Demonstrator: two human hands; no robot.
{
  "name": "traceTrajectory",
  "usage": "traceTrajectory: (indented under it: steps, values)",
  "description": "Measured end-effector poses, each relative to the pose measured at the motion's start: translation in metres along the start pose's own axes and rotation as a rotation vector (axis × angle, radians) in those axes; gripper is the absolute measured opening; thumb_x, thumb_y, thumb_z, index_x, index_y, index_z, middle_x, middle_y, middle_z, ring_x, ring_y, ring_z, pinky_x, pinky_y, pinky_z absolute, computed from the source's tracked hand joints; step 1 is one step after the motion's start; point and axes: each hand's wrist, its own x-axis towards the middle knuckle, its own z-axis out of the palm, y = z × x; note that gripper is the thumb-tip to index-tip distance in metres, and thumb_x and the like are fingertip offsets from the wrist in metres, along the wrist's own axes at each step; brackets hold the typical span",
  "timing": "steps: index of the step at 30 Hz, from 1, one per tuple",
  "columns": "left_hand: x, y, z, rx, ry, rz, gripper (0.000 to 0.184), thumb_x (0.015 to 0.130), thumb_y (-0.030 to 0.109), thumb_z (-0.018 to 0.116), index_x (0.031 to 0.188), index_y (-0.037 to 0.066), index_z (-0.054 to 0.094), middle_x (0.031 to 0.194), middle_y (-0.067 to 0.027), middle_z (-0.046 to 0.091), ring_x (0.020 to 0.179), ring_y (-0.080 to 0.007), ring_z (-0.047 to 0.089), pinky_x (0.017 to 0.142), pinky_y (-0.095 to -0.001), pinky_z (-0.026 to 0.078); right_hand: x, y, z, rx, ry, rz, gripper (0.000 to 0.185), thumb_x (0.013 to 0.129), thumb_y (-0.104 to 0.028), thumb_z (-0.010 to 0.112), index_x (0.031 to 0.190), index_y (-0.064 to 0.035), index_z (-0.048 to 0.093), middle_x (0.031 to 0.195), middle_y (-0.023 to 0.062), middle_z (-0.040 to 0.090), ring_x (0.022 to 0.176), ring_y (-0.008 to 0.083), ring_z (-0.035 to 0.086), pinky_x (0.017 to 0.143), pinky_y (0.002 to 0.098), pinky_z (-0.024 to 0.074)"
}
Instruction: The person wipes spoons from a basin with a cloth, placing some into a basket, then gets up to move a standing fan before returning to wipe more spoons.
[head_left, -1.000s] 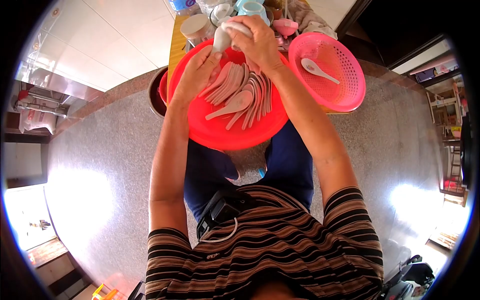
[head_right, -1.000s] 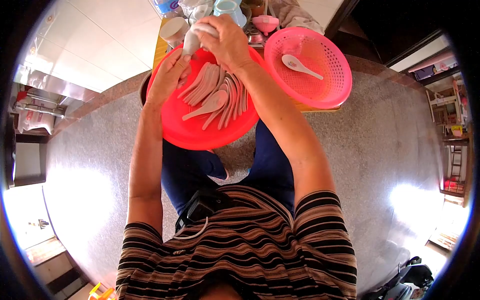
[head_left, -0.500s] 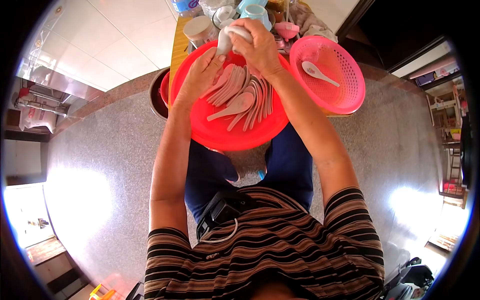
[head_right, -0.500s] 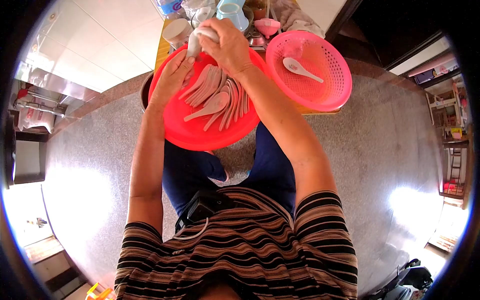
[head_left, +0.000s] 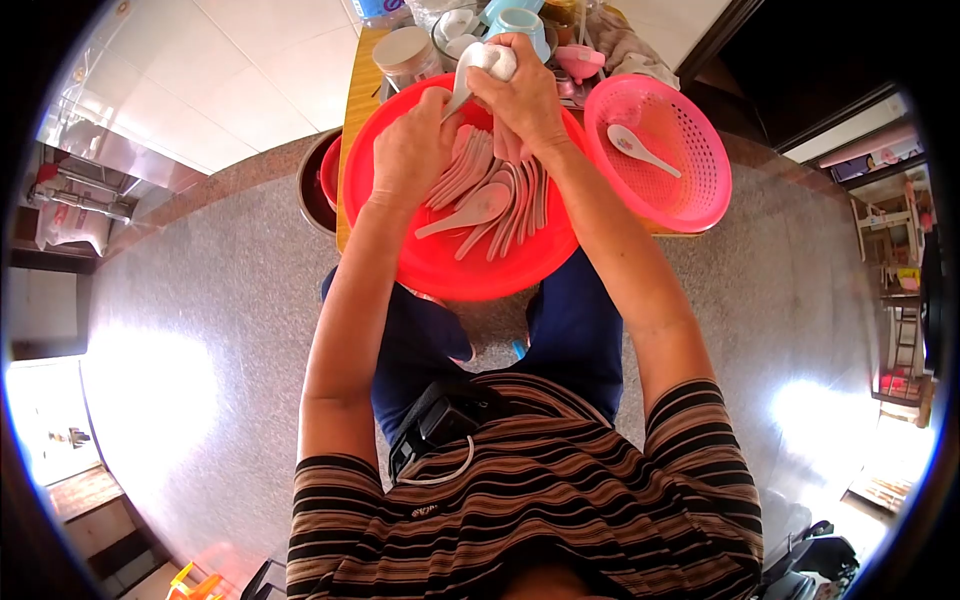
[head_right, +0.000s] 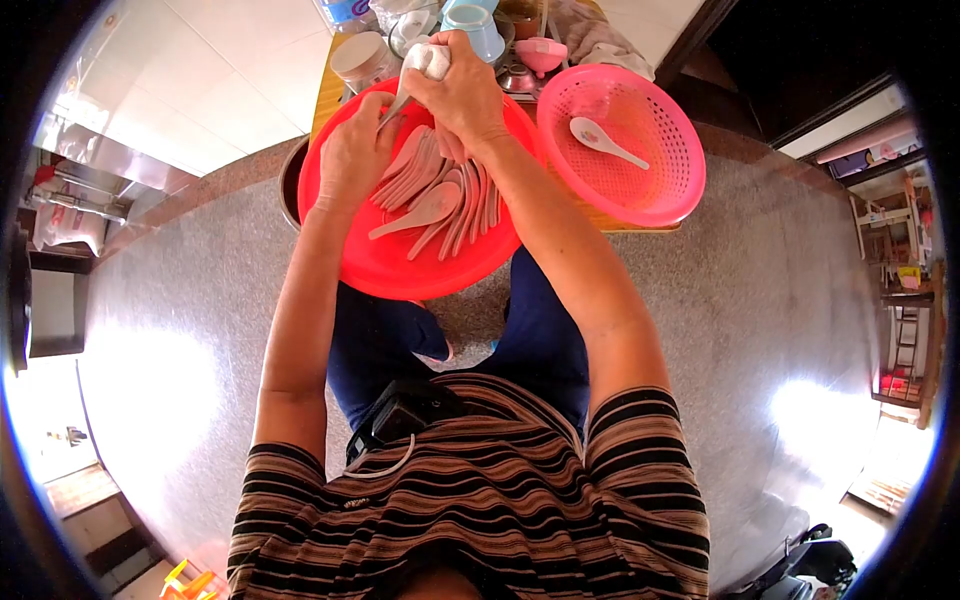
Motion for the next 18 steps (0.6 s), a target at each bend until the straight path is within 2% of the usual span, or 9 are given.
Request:
traceTrajectory:
  steps: [1,3,4,6,8,11,14,16,18]
  values:
    - [0.001,-0.004,0.004,0.000,0.001,0.000,0.025,0.093,0.030,0.054,0.106,0.009,0.053,0.086,-0.0162,0.065,0.075,-0.0355,0.065,0.060,-0.0483,0.048,0.001,0.002,0.000,0.077,-0.019,0.012,0.051,0.072,-0.039,0.073,0.107,-0.0062,0.056,0.090,0.0146,0.068,0.082,0.0282,0.067,0.073,0.0369,0.0522]
    - [0.006,-0.009,0.004,-0.472,-0.007,-0.094,0.025,0.092,0.029,0.058,0.098,0.005,0.055,0.073,-0.0104,0.061,0.061,-0.0225,0.061,0.052,-0.0378,0.045,0.002,0.004,0.001,0.128,-0.036,-0.016,0.050,0.073,-0.037,0.073,0.108,-0.0064,0.055,0.090,0.0144,0.068,0.079,0.0272,0.067,0.073,0.0368,0.0524]
    - [0.007,-0.009,-0.002,-0.472,-0.007,-0.094,0.025,0.092,0.029,0.058,0.098,0.005,0.055,0.073,-0.0104,0.061,0.061,-0.0225,0.061,0.052,-0.0378,0.045,0.002,0.004,0.001,0.179,-0.055,-0.043,0.049,0.073,-0.036,0.072,0.109,-0.0065,0.055,0.090,0.0141,0.068,0.077,0.0262,0.067,0.072,0.0366,0.0526]
    - [0.007,-0.009,-0.015,-1.200,-0.413,-0.384,0.026,0.093,0.031,0.060,0.103,0.008,0.057,0.064,0.0058,0.044,0.050,-0.0025,0.034,0.042,-0.0184,0.028,0.002,0.003,0.002,0.147,-0.043,-0.086,0.047,0.074,-0.035,0.072,0.108,-0.0066,0.055,0.089,0.0135,0.068,0.077,0.0248,0.067,0.072,0.0362,0.0525]
    - [0.007,-0.016,-0.010,-1.207,-0.325,-0.421,0.023,0.094,0.029,0.059,0.103,0.008,0.058,0.063,0.0069,0.041,0.049,-0.0018,0.033,0.041,-0.0176,0.025,0.000,0.002,0.002,0.113,-0.032,-0.128,0.046,0.075,-0.034,0.071,0.108,-0.0067,0.054,0.089,0.0129,0.067,0.076,0.0235,0.067,0.072,0.0359,0.0525]
    - [0.008,-0.024,-0.012,-1.149,-0.192,-0.486,0.020,0.094,0.026,0.056,0.101,0.007,0.059,0.061,0.0077,0.039,0.048,-0.0013,0.031,0.040,-0.0173,0.023,-0.004,-0.006,-0.001,0.456,-0.062,0.012,0.040,0.078,-0.033,0.069,0.104,-0.0068,0.054,0.087,0.0122,0.067,0.076,0.0222,0.066,0.071,0.0357,0.0519]
    - [0.008,-0.024,-0.014,-1.058,-0.148,-0.510,0.019,0.095,0.024,0.054,0.098,0.006,0.060,0.061,0.0073,0.040,0.047,-0.0019,0.033,0.040,-0.0179,0.023,-0.001,-0.002,-0.002,0.385,0.066,-0.140,0.036,0.077,-0.030,0.069,0.103,-0.0087,0.054,0.089,0.0109,0.065,0.075,0.0225,0.066,0.069,0.0352,0.0521]
    - [0.007,-0.023,-0.013,-1.030,-0.151,-0.503,0.019,0.094,0.023,0.053,0.097,0.005,0.060,0.060,0.0071,0.040,0.046,-0.0022,0.033,0.041,-0.0182,0.024,-0.001,0.001,0.002,-0.159,0.124,-0.434,0.030,0.077,-0.028,0.069,0.100,-0.0118,0.057,0.094,0.0074,0.062,0.076,0.0242,0.065,0.067,0.0358,0.0526]
    - [0.007,-0.021,-0.010,-0.977,-0.211,-0.431,0.019,0.094,0.021,0.051,0.098,0.005,0.061,0.060,0.0063,0.042,0.046,-0.0029,0.034,0.040,-0.0190,0.025,0.000,0.001,0.004,-0.301,0.120,-0.458,0.028,0.077,-0.027,0.069,0.099,-0.0132,0.059,0.096,0.0057,0.061,0.079,0.0246,0.065,0.067,0.0357,0.0528]
